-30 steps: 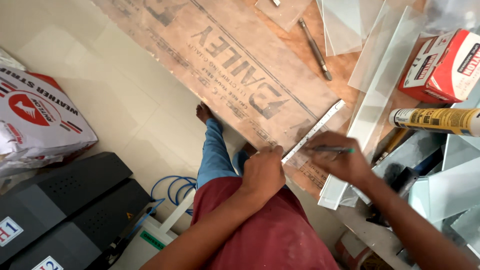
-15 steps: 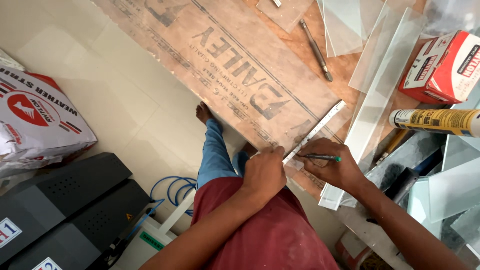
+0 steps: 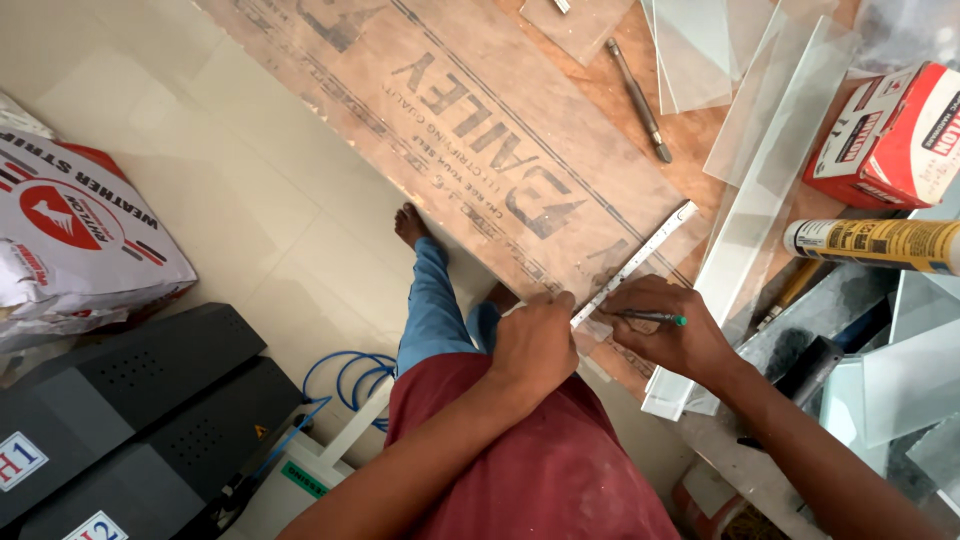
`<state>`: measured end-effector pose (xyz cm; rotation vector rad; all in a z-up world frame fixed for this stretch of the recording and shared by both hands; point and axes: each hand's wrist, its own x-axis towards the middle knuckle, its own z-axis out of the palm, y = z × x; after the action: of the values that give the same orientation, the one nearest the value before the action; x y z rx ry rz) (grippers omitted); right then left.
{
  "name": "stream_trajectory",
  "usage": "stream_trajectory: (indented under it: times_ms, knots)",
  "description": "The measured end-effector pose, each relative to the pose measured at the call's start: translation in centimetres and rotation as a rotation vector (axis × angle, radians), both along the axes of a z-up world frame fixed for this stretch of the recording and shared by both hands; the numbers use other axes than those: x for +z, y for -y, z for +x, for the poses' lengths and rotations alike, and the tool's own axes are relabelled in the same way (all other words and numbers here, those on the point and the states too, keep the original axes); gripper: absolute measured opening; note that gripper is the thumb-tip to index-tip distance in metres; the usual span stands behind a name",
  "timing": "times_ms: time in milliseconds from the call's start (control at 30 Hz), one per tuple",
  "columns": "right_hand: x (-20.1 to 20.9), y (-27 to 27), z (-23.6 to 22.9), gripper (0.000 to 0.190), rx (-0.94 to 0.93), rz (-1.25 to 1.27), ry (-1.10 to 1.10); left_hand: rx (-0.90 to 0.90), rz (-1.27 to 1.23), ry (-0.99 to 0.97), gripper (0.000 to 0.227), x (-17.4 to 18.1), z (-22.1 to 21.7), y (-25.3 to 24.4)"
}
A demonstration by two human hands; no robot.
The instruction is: The person measures a window frame and a glass sheet with a tape measure, marking the glass with a pen. They score the glass using a glass cutter and a ruler, then snap the glass by hand before holding up the cut pieces.
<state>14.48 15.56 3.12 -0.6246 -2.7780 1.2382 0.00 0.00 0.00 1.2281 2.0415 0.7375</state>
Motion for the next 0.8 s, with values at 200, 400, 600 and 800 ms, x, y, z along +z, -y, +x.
stream_trajectory:
  times_ms: [200,400,600,800]
  knots:
    - [-0.4,-0.8,1.2,0.026,-0.192,-0.083,-0.071,-0.039,-0.035,-0.009,0.013,-0.2,-0.5,-0.2]
    - [1.4,-1.7,4.2,0.015,-0.7,-0.186,-0.28,0.048,0.159,0.092,0.01,1.3,-3.0,0.5]
    - [2.8,-0.4,3.2,0.015,-0.803,-0.155,-0.397,0.107,0.091,0.273,0.006,3.3,-9.6,2.5]
    - [2.9,-0.4,-0.5,0.017,-0.838,-0.154,-0.482,0.274,0.142,0.203,0.005,4.2,-17.9,5.4]
